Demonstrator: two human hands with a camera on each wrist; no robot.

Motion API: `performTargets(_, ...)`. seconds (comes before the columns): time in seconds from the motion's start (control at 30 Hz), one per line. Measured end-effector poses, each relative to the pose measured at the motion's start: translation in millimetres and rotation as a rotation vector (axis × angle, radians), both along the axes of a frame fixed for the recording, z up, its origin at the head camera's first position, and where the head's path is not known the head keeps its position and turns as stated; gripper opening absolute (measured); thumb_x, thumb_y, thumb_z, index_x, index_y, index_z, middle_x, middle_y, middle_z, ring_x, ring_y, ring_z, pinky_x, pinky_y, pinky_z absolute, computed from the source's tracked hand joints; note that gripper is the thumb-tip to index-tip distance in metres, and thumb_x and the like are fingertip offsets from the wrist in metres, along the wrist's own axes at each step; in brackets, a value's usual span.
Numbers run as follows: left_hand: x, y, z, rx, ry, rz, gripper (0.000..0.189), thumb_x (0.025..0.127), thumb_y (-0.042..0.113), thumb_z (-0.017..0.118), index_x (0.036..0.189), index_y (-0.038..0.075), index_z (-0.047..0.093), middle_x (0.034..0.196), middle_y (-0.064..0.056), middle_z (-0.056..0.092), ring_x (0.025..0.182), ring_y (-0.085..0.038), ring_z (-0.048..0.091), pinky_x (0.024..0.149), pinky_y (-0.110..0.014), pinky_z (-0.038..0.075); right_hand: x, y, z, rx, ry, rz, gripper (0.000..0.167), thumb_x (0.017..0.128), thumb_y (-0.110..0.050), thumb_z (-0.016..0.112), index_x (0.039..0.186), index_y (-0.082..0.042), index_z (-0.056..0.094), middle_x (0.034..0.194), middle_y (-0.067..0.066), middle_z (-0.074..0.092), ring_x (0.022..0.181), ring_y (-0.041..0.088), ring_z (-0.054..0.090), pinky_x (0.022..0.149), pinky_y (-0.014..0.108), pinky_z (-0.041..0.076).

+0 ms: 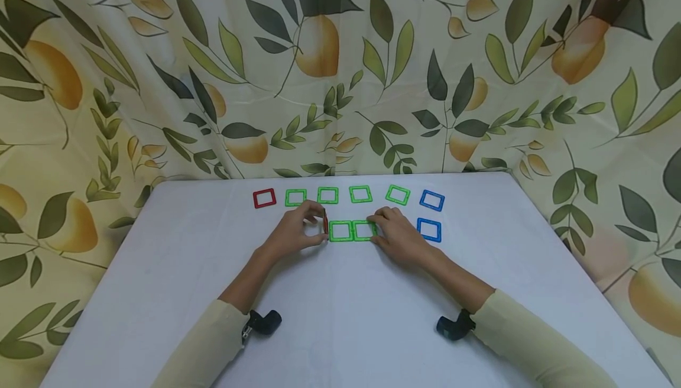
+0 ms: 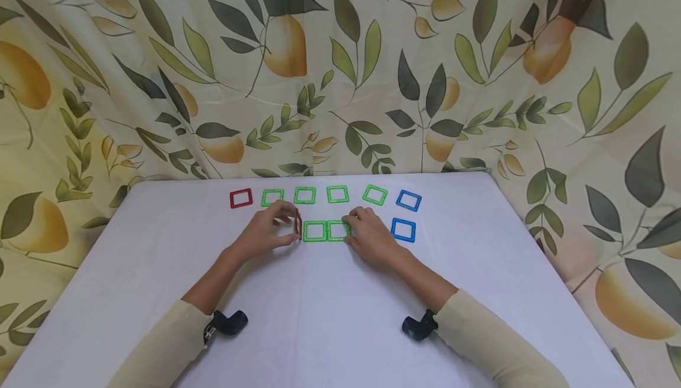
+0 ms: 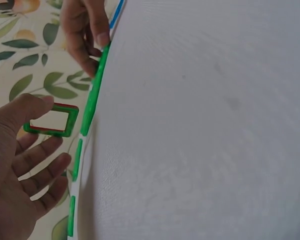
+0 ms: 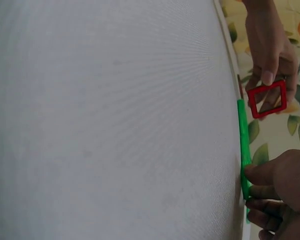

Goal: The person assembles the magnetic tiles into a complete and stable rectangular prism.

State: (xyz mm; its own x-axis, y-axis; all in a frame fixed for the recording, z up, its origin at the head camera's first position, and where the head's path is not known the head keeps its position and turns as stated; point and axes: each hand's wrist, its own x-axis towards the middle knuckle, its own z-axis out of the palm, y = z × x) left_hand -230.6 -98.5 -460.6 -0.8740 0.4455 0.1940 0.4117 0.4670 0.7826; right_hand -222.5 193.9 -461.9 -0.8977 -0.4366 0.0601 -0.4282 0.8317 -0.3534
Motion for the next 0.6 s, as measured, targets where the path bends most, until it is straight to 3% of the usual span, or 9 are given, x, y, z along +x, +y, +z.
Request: performTargets(0.6, -4.1, 5.5, -11.4, 0.020, -0.024, -0.008, 0.055, 0.086, 0.006, 0.087, 0.131, 0.006, 0.055, 0.125, -0.009, 0.070, 0.109, -0.026, 0.067, 0.100, -0.040, 0.054, 2.3, -1.7, 2.6, 0.003, -0.001, -0.002, 0.050, 0.099, -0.019, 0.075, 0.144, -0.002, 0.061, 0.139, 0.014, 0.058, 0.122, 0.029, 0.050, 0.103, 0.044, 0.048)
